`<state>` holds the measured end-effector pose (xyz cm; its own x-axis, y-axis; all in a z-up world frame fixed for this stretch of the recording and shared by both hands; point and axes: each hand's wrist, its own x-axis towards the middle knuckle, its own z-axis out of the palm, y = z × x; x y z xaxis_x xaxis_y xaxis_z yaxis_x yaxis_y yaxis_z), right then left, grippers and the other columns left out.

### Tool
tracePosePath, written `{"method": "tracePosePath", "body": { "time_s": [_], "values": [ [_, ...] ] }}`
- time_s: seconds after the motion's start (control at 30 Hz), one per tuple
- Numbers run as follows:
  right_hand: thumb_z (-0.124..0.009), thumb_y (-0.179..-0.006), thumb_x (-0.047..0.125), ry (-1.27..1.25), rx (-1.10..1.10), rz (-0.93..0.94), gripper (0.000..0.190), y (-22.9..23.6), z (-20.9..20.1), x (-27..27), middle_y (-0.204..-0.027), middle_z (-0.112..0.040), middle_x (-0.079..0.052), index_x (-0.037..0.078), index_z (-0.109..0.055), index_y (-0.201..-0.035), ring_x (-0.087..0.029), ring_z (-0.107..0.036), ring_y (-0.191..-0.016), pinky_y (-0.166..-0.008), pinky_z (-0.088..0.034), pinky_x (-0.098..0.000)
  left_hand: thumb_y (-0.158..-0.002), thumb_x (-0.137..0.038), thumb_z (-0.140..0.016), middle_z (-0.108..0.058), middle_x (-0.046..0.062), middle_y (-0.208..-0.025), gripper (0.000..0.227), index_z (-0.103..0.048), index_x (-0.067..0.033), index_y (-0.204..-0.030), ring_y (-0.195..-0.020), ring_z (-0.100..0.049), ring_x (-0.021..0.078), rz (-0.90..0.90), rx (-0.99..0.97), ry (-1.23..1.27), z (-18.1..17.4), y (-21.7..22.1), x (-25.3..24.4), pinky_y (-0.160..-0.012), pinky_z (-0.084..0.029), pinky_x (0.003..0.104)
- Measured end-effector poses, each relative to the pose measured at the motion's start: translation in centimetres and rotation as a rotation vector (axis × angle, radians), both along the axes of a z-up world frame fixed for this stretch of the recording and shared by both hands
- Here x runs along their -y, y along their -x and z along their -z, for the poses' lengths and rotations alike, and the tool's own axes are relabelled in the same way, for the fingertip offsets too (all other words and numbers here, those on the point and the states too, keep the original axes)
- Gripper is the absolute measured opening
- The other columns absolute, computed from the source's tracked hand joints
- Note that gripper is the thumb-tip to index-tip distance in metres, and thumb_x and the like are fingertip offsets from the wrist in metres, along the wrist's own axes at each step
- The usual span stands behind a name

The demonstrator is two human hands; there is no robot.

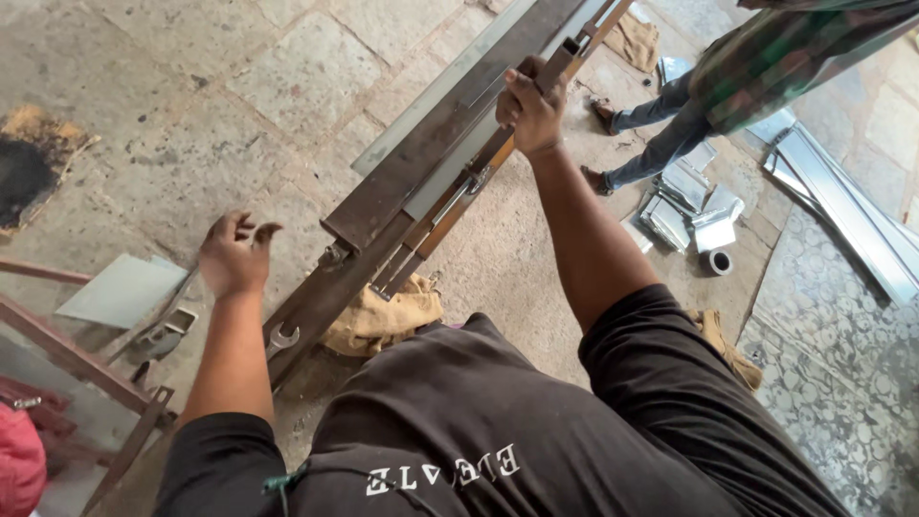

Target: The person operates a manual metal bending machine to bend long aluminum profiles. They place the profiles into the machine, tighten the clamps using a wrench, and pull a lever to bend the metal. A coworker assists by holding the profiles and handing them over.

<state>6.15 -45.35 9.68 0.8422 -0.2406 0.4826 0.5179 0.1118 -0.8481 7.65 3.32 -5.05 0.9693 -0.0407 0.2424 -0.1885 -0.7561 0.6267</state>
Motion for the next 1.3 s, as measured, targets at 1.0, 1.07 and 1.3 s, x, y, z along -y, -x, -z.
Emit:
{"method": "tracePosePath", "body": {
  "time_s": [1.0,1.07,1.3],
  "values": [
    [-0.064,-0.105,0.007,-0.035,-0.092,-0.036,0.028,0.9,-2.2,-0.4,-0.062,-0.034,-0.004,0.010,-0.040,-0.090,-0.015,-0.034,-0.042,-0.038,-0.032,-0.0340,-0.076,-0.032,-0.086,-0.071,0.002,-0.125,0.050,-0.072,-0.0283,-0.124,-0.108,-0.066,0.0258,0.392,-0.312,-0.220,-2.9,1.7,3.4,-0.094,-0.051,0.039],
    [-0.065,-0.107,0.006,-0.048,-0.079,-0.061,0.031,0.5,-2.0,-0.7,-0.061,-0.033,-0.004,0.010,-0.039,-0.090,-0.015,-0.033,-0.041,-0.038,-0.031,-0.0342,-0.085,-0.043,-0.087,-0.074,0.002,-0.120,0.046,-0.071,-0.0227,-0.124,-0.111,-0.068,0.0222,0.104,-0.223,-0.109,-2.9,1.5,1.4,-0.099,-0.054,0.036],
    [-0.065,-0.109,0.008,0.020,-0.019,-0.061,0.030,0.5,-1.2,0.4,-0.061,-0.035,-0.003,0.012,-0.041,-0.091,-0.014,-0.035,-0.039,-0.039,-0.032,-0.0349,-0.067,-0.048,-0.089,-0.077,0.006,-0.107,0.055,-0.075,-0.0153,-0.108,-0.097,-0.071,0.0270,0.361,0.014,-0.267,-3.4,1.9,2.6,-0.089,-0.054,0.048]
  ]
}}
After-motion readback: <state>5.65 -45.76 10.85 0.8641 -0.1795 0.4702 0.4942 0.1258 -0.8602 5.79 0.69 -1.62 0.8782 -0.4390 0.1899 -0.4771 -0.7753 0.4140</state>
